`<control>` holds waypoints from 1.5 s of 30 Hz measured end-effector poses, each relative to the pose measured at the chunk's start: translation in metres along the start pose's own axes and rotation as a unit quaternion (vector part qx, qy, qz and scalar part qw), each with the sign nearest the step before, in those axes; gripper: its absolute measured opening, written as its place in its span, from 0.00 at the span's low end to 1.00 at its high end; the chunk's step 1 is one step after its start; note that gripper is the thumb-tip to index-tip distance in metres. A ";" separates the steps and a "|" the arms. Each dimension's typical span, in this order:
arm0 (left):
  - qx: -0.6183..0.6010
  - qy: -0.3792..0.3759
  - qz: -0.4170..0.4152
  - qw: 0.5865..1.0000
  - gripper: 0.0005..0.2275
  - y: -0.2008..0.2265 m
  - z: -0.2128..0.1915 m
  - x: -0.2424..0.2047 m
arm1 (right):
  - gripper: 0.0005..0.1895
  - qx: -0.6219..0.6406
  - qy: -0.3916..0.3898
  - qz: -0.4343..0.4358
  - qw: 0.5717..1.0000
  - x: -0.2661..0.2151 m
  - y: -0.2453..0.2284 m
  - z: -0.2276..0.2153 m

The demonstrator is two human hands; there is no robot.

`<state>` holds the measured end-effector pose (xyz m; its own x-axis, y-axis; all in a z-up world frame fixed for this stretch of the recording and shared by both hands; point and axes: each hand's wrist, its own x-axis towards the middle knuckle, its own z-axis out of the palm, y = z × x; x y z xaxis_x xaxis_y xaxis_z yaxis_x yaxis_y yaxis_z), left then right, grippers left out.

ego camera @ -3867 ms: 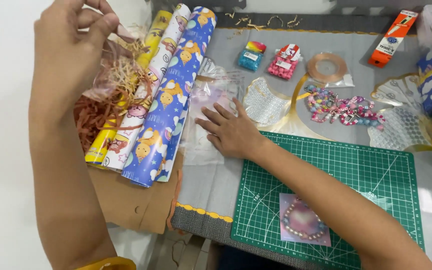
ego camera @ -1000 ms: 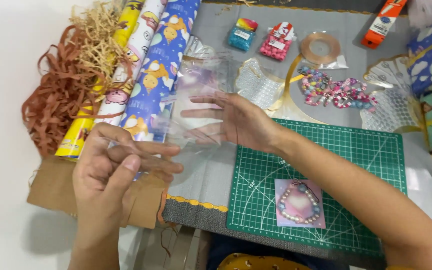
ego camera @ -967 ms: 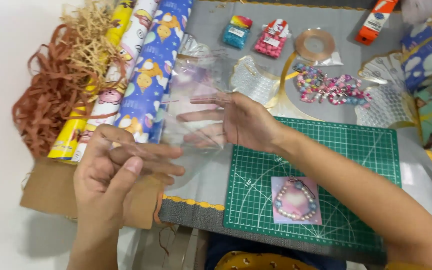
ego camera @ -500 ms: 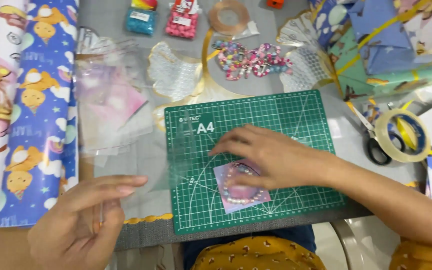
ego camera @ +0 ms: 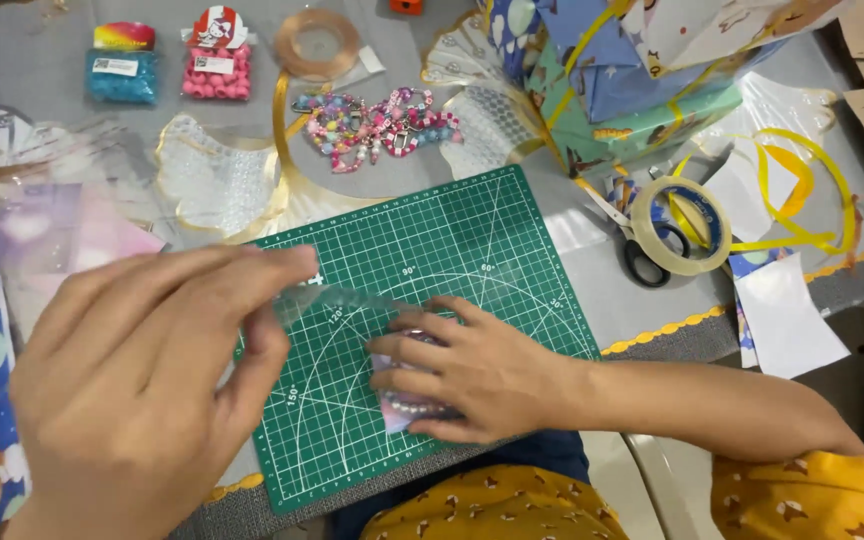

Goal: The person is packaging a beaded bracelet by placing it on a card and then into a clear plastic sleeve, sealing it with tape.

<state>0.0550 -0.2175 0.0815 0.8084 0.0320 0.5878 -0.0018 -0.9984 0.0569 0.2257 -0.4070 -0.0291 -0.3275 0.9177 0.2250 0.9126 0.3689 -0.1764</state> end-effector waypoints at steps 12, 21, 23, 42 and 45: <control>-0.028 0.112 0.101 0.988 0.10 -0.002 0.004 0.005 | 0.27 -0.158 -0.018 0.196 0.968 -0.054 0.012 -0.014; -0.297 -0.080 -0.128 0.943 0.03 0.005 0.051 -0.136 | 0.20 -0.108 0.105 0.298 0.943 -0.065 -0.023 0.005; -0.307 -0.131 -0.154 0.930 0.12 0.008 0.065 -0.151 | 0.10 -0.108 0.173 0.300 0.932 -0.063 -0.031 0.015; 0.370 -0.090 -0.189 0.905 0.06 0.033 0.070 -0.131 | 0.22 -0.084 0.075 0.191 0.975 -0.040 -0.074 0.045; 0.174 -0.126 -0.139 0.967 0.25 0.059 0.086 -0.129 | 0.21 -0.065 0.081 0.194 0.976 -0.040 -0.076 0.045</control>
<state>0.0017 -0.2850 -0.0602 0.8668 0.3322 0.3719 0.3988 -0.9096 -0.1169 0.1584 -0.4648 -0.0672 0.0816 0.9451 0.3166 0.9869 -0.0321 -0.1584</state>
